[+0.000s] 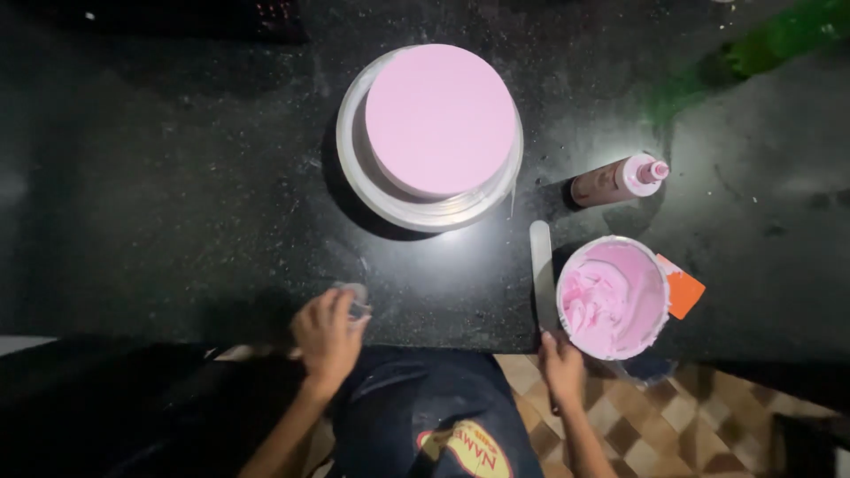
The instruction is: The person smooths pink frosting on a cake set on a turntable. They hold a long icing spatula against the side of the cake while rotating the turntable, then use an orange plastic scraper to smooth the sides, repositioning the cake and scraping frosting off the tools between passes.
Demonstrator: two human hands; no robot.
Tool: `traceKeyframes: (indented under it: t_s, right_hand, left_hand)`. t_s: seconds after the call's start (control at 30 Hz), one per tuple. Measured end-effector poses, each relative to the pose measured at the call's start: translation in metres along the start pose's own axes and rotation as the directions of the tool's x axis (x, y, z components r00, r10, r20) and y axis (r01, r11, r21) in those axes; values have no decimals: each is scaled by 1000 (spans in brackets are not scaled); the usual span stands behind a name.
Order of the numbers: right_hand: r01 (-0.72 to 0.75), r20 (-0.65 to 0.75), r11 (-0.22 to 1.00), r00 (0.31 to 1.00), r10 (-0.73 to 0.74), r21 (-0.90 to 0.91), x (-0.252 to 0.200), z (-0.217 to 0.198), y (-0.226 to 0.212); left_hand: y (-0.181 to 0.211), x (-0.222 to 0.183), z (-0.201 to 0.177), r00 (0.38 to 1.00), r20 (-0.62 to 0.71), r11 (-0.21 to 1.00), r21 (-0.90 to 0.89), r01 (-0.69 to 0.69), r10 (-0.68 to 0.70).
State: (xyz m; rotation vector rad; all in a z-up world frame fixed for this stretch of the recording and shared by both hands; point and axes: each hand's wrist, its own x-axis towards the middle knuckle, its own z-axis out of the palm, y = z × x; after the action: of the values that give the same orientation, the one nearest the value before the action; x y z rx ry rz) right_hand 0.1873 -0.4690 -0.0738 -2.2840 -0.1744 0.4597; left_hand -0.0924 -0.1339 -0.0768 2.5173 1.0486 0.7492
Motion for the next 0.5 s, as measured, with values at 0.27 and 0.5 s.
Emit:
traceKeyframes:
  t_s: [0.27, 0.5]
  right_hand:
    - [219, 47, 961, 976, -214, -167, 49, -48, 46]
    - [481, 564, 876, 717, -410, 25, -8, 21, -68]
  left_hand:
    - [99, -10, 68, 999, 43, 993, -116, 28, -23]
    - [175, -27, 81, 700, 556, -577, -778, 248, -448]
